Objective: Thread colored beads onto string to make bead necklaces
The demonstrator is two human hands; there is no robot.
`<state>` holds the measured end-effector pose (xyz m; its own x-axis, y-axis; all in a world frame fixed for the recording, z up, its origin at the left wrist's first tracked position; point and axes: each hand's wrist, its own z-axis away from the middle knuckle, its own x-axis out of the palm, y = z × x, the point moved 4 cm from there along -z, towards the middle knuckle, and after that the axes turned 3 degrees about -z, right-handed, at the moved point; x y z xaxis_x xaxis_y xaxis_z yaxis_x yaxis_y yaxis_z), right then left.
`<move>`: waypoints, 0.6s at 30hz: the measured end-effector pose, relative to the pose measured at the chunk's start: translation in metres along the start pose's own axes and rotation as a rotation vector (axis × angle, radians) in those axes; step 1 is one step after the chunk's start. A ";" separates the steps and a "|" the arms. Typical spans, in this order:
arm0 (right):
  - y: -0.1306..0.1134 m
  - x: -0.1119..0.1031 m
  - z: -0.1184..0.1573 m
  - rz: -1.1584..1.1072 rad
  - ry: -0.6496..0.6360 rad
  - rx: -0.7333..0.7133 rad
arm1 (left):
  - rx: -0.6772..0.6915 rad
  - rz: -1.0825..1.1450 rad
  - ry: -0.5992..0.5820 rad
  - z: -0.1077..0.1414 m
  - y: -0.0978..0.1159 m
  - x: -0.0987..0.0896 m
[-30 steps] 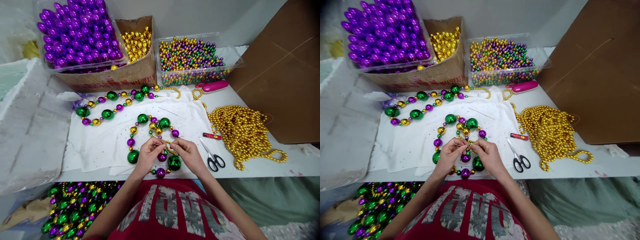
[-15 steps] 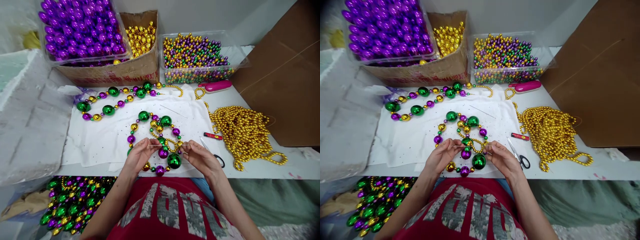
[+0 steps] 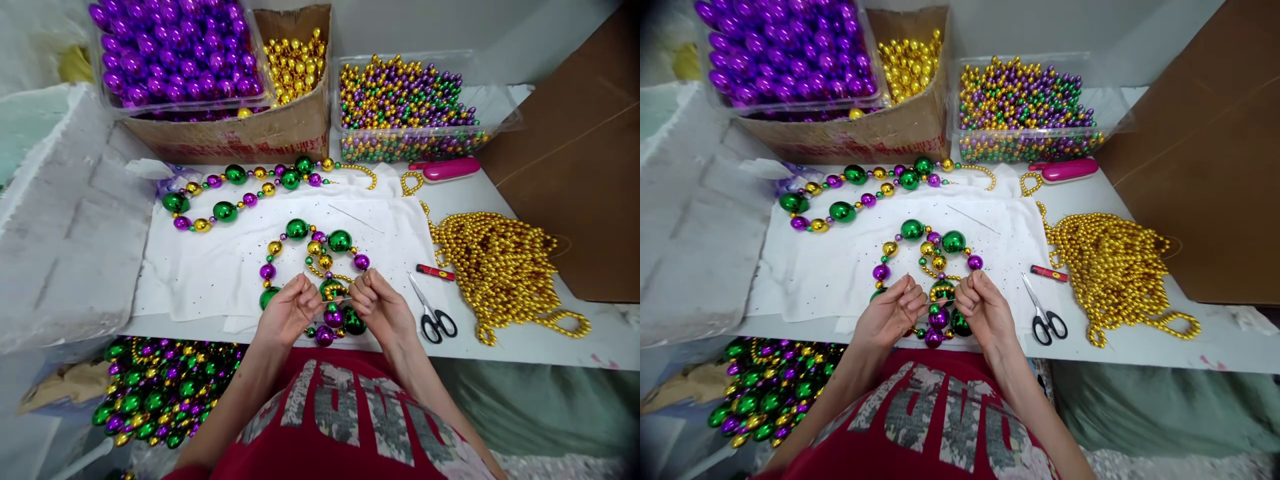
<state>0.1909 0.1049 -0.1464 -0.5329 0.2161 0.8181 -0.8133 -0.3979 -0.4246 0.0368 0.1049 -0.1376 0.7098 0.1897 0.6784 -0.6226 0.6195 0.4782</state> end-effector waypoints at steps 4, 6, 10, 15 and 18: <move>0.001 -0.005 0.002 -0.073 0.006 0.021 | 0.009 0.069 -0.025 0.002 -0.003 0.005; 0.000 -0.005 0.003 -0.104 0.003 0.021 | 0.027 0.079 -0.044 0.003 -0.004 0.008; -0.003 -0.005 0.006 -0.112 -0.009 0.023 | 0.077 0.048 -0.068 0.004 -0.004 0.010; -0.004 -0.005 0.010 -0.081 -0.021 0.021 | 0.086 0.042 -0.081 0.001 -0.006 0.004; -0.002 -0.009 0.007 -0.054 -0.003 0.023 | 0.081 0.028 -0.071 -0.005 -0.010 -0.003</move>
<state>0.1990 0.0971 -0.1507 -0.4873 0.2354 0.8409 -0.8354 -0.4061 -0.3705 0.0425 0.1022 -0.1471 0.6683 0.1495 0.7288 -0.6684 0.5507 0.5000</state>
